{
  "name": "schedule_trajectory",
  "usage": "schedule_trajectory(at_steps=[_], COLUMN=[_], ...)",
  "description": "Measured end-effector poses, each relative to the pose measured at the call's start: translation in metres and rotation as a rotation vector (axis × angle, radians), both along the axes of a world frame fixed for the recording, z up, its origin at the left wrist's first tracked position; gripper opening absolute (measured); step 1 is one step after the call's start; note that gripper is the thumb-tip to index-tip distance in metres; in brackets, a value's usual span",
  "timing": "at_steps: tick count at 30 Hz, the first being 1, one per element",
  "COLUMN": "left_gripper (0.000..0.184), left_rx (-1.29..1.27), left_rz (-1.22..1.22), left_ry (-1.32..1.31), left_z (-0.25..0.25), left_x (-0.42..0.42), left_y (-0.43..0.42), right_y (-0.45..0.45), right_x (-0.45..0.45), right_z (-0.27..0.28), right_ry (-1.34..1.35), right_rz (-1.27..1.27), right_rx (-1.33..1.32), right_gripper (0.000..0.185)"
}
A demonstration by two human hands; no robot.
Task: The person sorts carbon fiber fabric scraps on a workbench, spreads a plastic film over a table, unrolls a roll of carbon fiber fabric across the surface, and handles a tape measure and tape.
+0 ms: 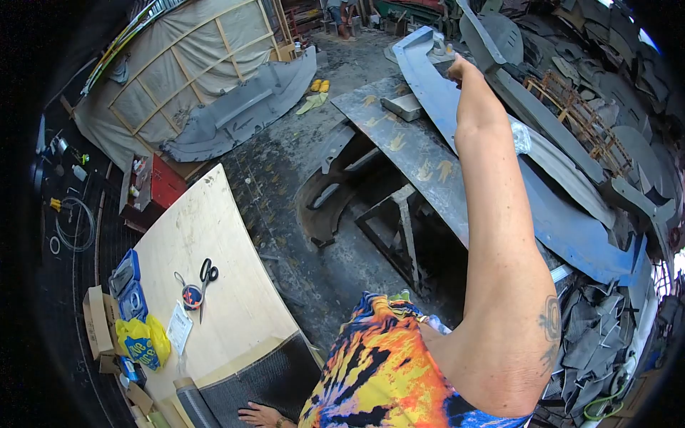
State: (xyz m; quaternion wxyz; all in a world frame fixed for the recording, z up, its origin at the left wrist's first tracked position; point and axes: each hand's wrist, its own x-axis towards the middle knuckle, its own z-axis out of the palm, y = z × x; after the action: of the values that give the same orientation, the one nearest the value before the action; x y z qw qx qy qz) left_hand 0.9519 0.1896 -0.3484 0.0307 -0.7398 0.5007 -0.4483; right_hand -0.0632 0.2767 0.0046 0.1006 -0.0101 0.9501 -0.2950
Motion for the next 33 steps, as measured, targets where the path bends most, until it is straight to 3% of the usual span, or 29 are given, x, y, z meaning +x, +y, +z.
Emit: schedule_trajectory(at_steps=[9, 18, 33], left_gripper=[0.054, 0.058, 0.058], left_rx=[0.002, 0.049, 0.063], left_rz=[0.013, -0.003, 0.027], left_ry=[0.077, 0.295, 0.24], left_z=[-0.031, -0.03, -0.03], left_x=[0.032, 0.043, 0.045], left_y=[0.007, 0.025, 0.027], right_y=[-0.01, -0.022, -0.02], right_x=[0.008, 0.031, 0.049], right_z=[0.0, -0.003, 0.003], right_ry=[0.042, -0.037, -0.016], right_rz=[0.159, 0.117, 0.11], right_rx=[0.242, 0.163, 0.053], right_gripper=[0.094, 0.083, 0.082])
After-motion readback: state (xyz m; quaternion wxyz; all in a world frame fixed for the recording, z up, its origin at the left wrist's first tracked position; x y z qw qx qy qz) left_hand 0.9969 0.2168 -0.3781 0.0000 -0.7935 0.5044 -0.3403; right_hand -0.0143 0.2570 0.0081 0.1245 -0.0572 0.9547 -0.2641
